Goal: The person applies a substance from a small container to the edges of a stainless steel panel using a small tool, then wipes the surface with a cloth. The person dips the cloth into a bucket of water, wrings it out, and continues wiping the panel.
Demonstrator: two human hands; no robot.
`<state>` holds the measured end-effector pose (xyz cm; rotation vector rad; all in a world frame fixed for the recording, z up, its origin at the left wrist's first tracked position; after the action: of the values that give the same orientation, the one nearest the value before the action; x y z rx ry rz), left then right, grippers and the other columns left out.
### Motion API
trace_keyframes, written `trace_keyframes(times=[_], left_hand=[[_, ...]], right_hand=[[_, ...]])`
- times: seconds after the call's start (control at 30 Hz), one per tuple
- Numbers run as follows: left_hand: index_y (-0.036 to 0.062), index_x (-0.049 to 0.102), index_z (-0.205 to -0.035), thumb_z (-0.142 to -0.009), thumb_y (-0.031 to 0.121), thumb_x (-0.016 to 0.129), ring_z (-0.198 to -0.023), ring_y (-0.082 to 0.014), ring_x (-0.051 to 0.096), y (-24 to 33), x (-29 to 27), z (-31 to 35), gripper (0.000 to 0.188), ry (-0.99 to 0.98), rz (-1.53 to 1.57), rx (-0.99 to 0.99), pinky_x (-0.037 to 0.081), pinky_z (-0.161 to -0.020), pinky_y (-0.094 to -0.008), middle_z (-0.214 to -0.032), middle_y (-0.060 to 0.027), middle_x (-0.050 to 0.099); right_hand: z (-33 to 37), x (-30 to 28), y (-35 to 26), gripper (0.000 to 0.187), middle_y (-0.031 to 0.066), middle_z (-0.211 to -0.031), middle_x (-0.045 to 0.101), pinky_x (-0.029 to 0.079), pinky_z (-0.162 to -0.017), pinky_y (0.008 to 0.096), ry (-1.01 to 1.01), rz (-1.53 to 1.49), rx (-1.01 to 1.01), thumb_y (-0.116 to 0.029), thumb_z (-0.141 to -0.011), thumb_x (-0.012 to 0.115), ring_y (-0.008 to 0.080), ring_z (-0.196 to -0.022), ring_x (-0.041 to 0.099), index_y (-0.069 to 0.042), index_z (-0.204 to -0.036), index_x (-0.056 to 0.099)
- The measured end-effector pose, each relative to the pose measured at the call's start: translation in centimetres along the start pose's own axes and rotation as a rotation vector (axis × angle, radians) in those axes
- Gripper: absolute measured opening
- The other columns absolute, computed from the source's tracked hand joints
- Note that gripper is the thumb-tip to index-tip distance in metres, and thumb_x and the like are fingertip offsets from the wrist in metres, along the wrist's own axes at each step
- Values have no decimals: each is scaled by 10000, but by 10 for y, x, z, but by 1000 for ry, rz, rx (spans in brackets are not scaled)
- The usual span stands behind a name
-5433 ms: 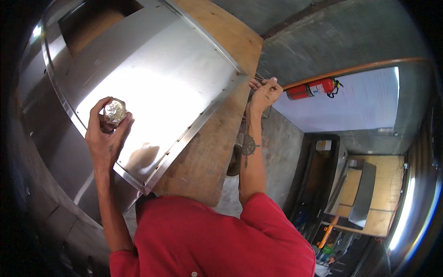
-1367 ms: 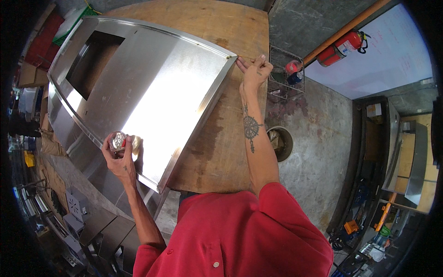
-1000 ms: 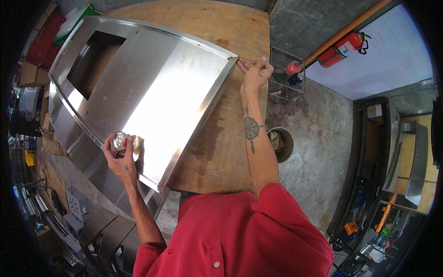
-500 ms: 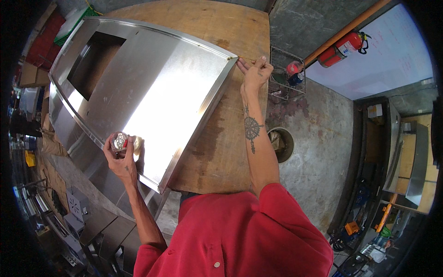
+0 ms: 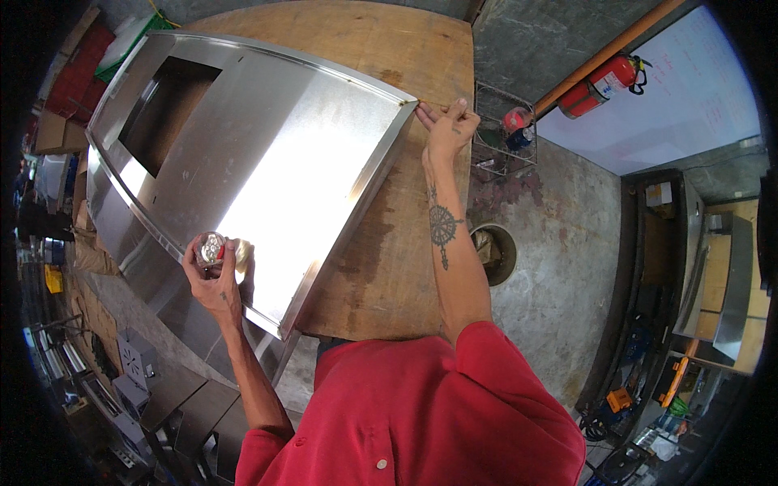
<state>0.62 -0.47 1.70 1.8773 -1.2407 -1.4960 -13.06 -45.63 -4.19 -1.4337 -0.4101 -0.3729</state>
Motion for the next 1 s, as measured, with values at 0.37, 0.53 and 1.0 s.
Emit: trace_keyframes(times=[0.37,0.53,1.0], left_hand=[[2,568,-1395,-932,252,833,-1165,-252,684,1,0,-2,589,4,21,14,581,-983,-371,-1288,-176,680],[-1,568,-1392,-933,239,832,-1163,-250,684,5,0,-1,581,2,20,-3,580,-985,-366,-1280,-174,681],[16,577,-1387,-936,200,826,-1185,-251,656,0,-2,1,547,-4,75,-76,554,-1007,-380,-1305,-154,652]], right_hand=[[0,-3,6,316,199,-1068,480,695,-761,517,29,-65,-9,-272,-1135,458,413,-859,739,-7,-1139,285],[1,-1,5,315,196,-1090,468,696,-753,524,25,-78,0,-275,-1135,457,418,-867,737,-11,-1136,286],[5,1,-3,324,203,-1118,485,697,-714,494,9,-12,-42,-280,-1130,473,419,-837,744,-17,-1158,286]])
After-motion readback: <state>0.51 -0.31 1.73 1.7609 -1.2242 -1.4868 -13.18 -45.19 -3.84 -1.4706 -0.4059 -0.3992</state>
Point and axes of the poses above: each hand's wrist, its own z-axis away from the middle knuckle, its own x-axis out of the palm, y = z × x, the point moved 4 cm from there along -z, towards the middle knuckle
